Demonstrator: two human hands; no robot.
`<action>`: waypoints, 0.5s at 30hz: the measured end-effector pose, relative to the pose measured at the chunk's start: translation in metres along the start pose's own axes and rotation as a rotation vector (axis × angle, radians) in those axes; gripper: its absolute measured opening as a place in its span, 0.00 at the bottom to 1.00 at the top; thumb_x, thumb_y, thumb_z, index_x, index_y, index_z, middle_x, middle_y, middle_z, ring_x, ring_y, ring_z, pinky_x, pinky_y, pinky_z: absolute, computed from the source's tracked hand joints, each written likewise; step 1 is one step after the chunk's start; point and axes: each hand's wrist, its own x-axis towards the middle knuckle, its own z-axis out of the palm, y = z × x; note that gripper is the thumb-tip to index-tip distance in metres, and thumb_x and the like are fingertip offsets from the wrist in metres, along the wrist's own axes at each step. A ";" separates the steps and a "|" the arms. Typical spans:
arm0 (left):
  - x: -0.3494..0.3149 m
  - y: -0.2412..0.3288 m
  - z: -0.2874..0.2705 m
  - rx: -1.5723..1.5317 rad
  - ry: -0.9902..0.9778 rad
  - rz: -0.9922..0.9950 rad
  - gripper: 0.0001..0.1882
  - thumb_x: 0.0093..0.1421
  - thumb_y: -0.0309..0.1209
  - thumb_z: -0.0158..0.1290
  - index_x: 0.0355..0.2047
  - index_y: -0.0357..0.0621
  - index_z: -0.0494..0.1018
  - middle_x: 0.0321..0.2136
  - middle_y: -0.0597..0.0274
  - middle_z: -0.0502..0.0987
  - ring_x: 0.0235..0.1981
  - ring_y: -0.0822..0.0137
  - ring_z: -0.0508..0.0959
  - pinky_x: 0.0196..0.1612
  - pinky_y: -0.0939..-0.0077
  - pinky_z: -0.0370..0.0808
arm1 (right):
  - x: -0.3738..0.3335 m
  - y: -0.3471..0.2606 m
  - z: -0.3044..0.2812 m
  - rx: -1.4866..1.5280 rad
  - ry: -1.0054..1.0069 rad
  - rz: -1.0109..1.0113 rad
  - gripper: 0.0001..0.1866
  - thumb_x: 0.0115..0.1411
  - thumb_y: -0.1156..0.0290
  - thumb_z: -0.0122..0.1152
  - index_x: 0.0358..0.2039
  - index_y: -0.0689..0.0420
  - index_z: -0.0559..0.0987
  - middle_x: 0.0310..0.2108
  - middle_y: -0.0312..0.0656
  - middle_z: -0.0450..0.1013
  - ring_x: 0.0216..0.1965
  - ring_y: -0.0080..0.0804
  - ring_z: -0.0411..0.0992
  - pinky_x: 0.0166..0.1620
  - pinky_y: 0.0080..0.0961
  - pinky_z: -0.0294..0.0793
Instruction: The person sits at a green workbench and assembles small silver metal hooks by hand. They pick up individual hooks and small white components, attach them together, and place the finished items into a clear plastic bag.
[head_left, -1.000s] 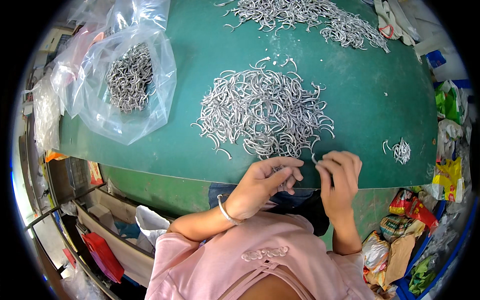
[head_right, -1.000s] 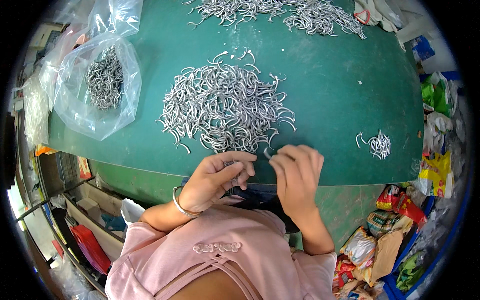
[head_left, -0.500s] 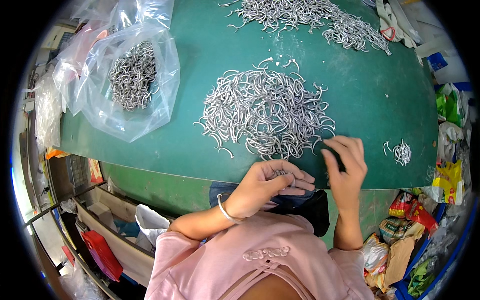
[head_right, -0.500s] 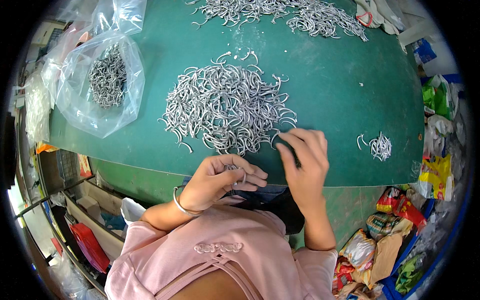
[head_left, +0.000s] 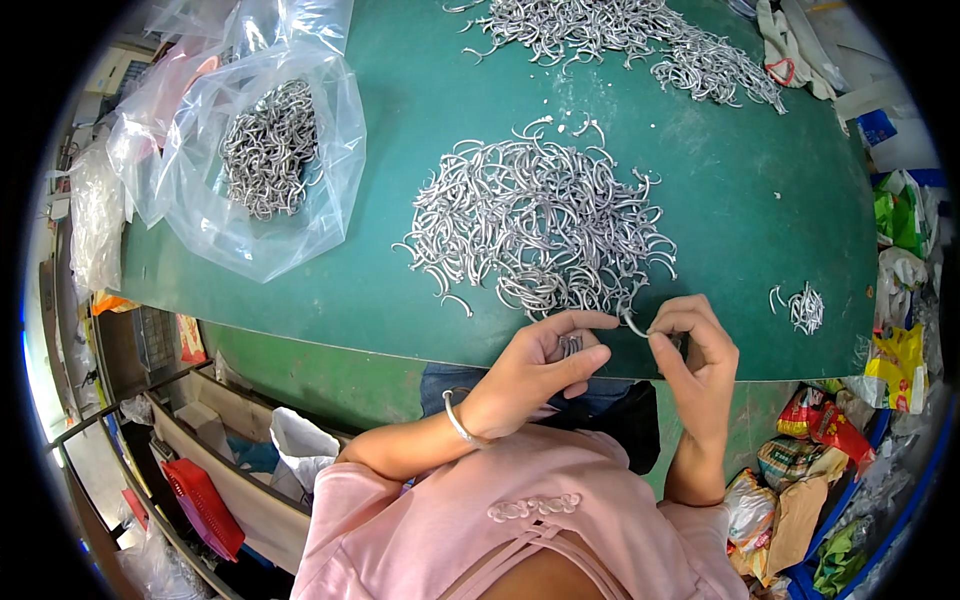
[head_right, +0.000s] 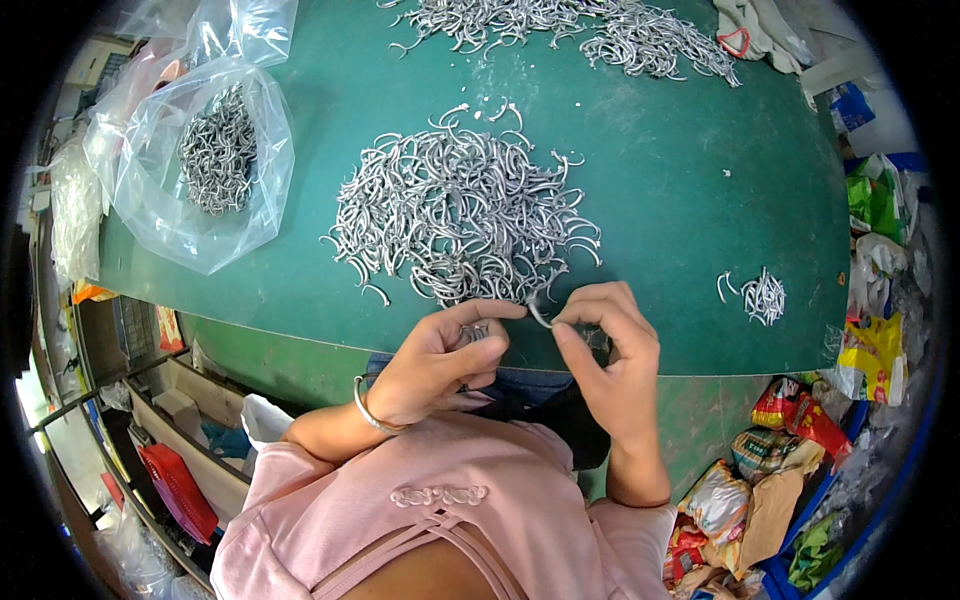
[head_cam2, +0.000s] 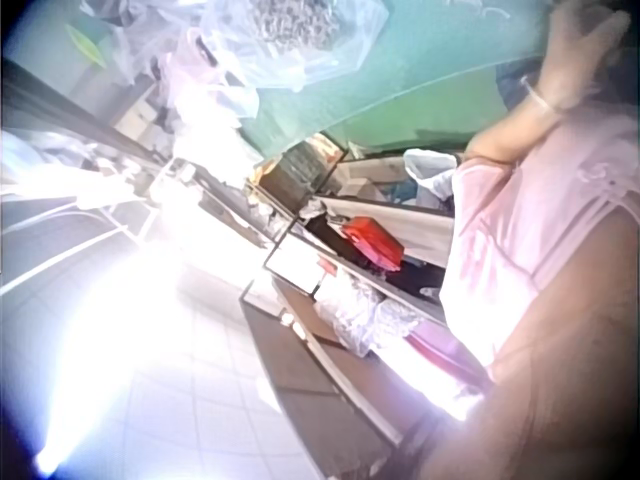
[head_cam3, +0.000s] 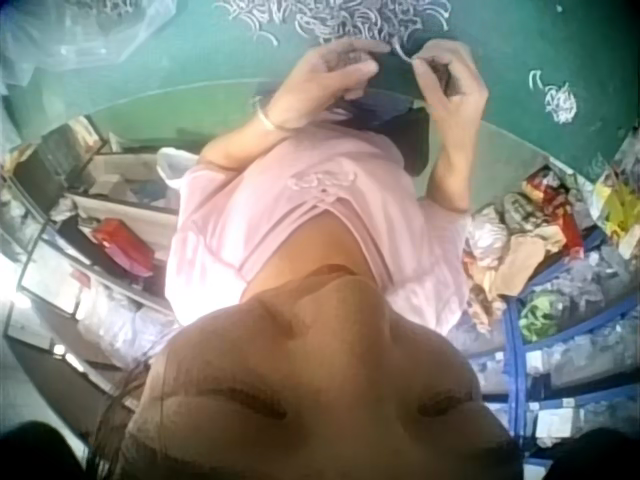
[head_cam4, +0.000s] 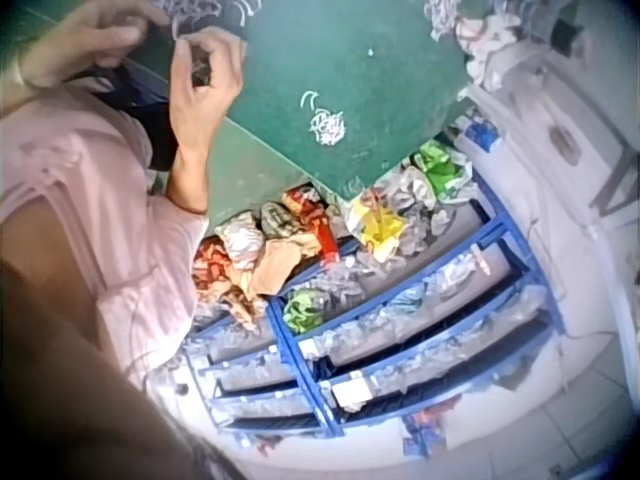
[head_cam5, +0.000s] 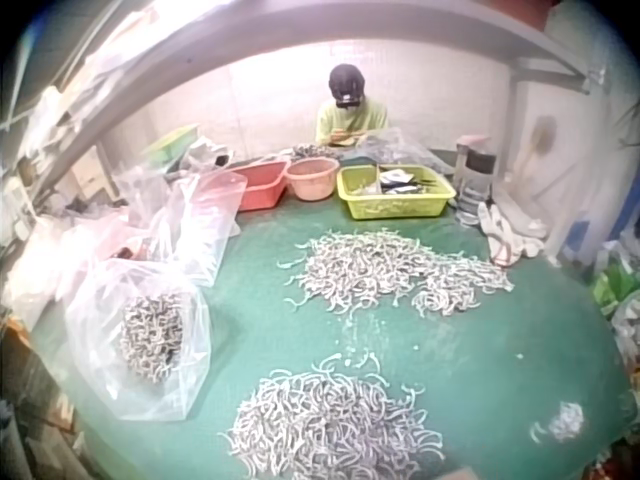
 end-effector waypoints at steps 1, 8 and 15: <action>0.002 -0.002 0.001 -0.026 0.004 -0.004 0.15 0.63 0.32 0.50 0.46 0.37 0.69 0.24 0.74 0.65 0.22 0.82 0.65 0.25 0.90 0.62 | -0.001 -0.002 0.002 0.061 -0.017 0.004 0.06 0.46 0.83 0.61 0.26 0.62 0.77 0.29 0.42 0.71 0.33 0.33 0.67 0.38 0.24 0.65; 0.011 -0.014 -0.005 -0.207 0.032 0.076 0.11 0.65 0.33 0.48 0.39 0.36 0.70 0.22 0.69 0.67 0.21 0.79 0.64 0.25 0.85 0.63 | 0.002 -0.001 0.010 -0.148 0.026 -0.149 0.08 0.44 0.82 0.63 0.28 0.62 0.78 0.29 0.43 0.72 0.33 0.37 0.68 0.38 0.27 0.67; 0.010 -0.006 -0.004 -0.114 0.131 0.149 0.11 0.65 0.33 0.47 0.35 0.36 0.70 0.24 0.64 0.70 0.22 0.74 0.66 0.26 0.81 0.65 | 0.011 0.008 0.011 -0.678 -0.003 -0.259 0.14 0.48 0.79 0.60 0.38 0.58 0.78 0.41 0.40 0.70 0.41 0.40 0.65 0.43 0.34 0.62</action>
